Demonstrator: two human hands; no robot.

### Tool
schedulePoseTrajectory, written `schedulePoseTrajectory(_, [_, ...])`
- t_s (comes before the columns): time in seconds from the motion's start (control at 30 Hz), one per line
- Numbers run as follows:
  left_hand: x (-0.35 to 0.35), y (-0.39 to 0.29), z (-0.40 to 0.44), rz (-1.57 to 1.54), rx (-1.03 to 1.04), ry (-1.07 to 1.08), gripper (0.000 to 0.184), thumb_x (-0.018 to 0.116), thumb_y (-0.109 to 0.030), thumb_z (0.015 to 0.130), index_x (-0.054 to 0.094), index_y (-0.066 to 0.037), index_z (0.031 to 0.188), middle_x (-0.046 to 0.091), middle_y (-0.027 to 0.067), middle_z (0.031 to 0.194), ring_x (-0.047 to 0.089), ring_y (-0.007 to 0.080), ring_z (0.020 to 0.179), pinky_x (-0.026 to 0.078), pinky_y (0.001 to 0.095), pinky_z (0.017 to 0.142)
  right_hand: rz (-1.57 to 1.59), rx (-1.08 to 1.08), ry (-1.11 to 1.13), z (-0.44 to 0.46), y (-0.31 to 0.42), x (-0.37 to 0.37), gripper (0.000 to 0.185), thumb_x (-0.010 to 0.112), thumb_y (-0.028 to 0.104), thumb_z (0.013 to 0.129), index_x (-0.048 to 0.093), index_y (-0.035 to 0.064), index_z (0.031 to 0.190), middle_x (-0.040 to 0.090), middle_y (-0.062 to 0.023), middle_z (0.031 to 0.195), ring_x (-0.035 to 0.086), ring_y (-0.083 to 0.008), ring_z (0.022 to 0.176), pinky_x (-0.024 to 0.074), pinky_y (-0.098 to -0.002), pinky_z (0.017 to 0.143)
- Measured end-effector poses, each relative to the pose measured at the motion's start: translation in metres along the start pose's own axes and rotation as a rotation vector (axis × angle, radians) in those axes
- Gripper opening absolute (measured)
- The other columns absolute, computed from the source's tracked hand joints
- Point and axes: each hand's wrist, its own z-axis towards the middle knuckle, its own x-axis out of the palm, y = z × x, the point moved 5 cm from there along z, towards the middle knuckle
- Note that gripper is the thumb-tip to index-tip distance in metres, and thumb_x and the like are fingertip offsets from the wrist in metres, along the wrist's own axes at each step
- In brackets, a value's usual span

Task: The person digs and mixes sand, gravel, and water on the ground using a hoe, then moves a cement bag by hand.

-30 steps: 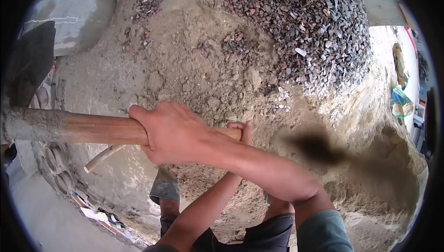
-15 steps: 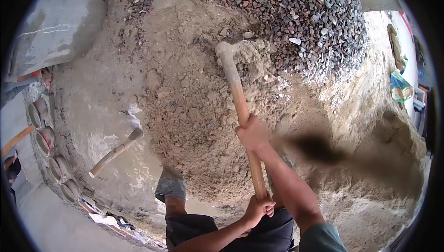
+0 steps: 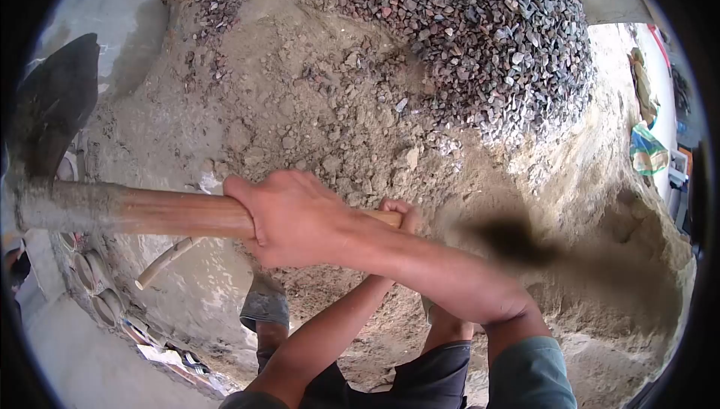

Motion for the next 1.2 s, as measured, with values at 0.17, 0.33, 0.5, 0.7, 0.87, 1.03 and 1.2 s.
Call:
schedulePoseTrajectory(0.17, [0.152, 0.066, -0.118, -0.485, -0.752, 0.217, 0.012, 0.059, -0.008, 0.09, 0.055, -0.007, 0.079, 0.054, 0.0001, 0.065, 0.048, 0.0103, 0.054, 0.039, 0.0301, 0.05, -0.058, 0.971, -0.174, -0.127, -0.226, -0.082, 0.045, 0.058, 0.01, 0.081, 0.055, -0.0071, 0.122, 0.068, -0.0171, 0.083, 0.067, -0.0263, 0.065, 0.0604, -0.0355, 0.061])
schedulePoseTrajectory(0.33, [0.084, -0.004, -0.251, -0.552, -1.092, 0.269, 0.015, 0.062, -0.006, 0.085, 0.047, -0.008, 0.084, 0.044, 0.0008, 0.062, 0.046, 0.0138, 0.05, 0.04, 0.031, 0.047, -0.146, 1.078, -0.335, -0.223, -0.195, 0.01, 0.051, 0.063, 0.021, 0.076, 0.055, -0.0086, 0.117, 0.067, -0.0307, 0.094, 0.066, -0.0453, 0.091, 0.0541, -0.0469, 0.086])
schedulePoseTrajectory(0.5, [-0.044, -0.022, -0.373, -0.403, -1.255, 0.194, 0.02, 0.066, -0.005, 0.082, 0.046, -0.008, 0.083, 0.042, 0.0006, 0.06, 0.044, 0.0149, 0.047, 0.045, 0.0341, 0.049, 0.054, 1.198, -0.441, -0.28, -0.146, 0.147, 0.054, 0.066, 0.025, 0.074, 0.053, -0.0081, 0.114, 0.067, -0.0314, 0.094, 0.066, -0.0455, 0.095, 0.0528, -0.0471, 0.086])
schedulePoseTrajectory(0.7, [-0.058, -0.046, -0.392, -0.088, -0.965, 0.238, 0.02, 0.071, -0.011, 0.089, 0.053, -0.004, 0.081, 0.059, 0.0051, 0.068, 0.06, 0.0134, 0.058, 0.053, 0.033, 0.057, 0.913, 0.908, -0.549, -0.253, -0.05, 0.151, 0.023, 0.063, 0.001, 0.077, 0.053, 0.0026, 0.097, 0.058, -0.0055, 0.071, 0.055, -0.0124, 0.052, 0.0448, -0.0276, 0.048])
schedulePoseTrajectory(0.87, [-0.075, -0.048, -0.203, 0.232, -0.313, 0.126, 0.022, 0.075, -0.013, 0.088, 0.055, -0.005, 0.083, 0.053, -0.0024, 0.065, 0.048, 0.0044, 0.058, 0.04, 0.0259, 0.052, 0.731, 0.502, -0.551, -0.129, -0.053, 0.045, 0.021, 0.06, -0.003, 0.076, 0.051, 0.0007, 0.095, 0.059, -0.0076, 0.07, 0.058, -0.0149, 0.054, 0.0473, -0.0278, 0.049])
schedulePoseTrajectory(1.03, [-0.099, -0.044, -0.025, 0.303, -0.129, 0.093, 0.016, 0.07, -0.009, 0.088, 0.055, -0.003, 0.087, 0.054, -0.0009, 0.06, 0.049, 0.007, 0.047, 0.04, 0.0281, 0.043, 0.261, 0.334, -0.94, 0.032, -0.104, -0.063, 0.038, 0.069, 0.019, 0.084, 0.052, -0.0083, 0.105, 0.066, -0.0169, 0.08, 0.064, -0.0206, 0.056, 0.0539, -0.0305, 0.051])
schedulePoseTrajectory(1.2, [-0.108, 0.034, -0.048, 0.111, -0.567, 0.104, 0.016, 0.07, -0.008, 0.084, 0.056, -0.003, 0.091, 0.055, 0.0002, 0.061, 0.05, 0.0087, 0.045, 0.04, 0.0278, 0.041, -0.017, 0.88, -0.742, 0.024, -0.255, -0.004, 0.028, 0.059, 0.016, 0.083, 0.059, -0.0095, 0.095, 0.066, -0.0215, 0.077, 0.068, -0.0286, 0.057, 0.0548, -0.039, 0.049])
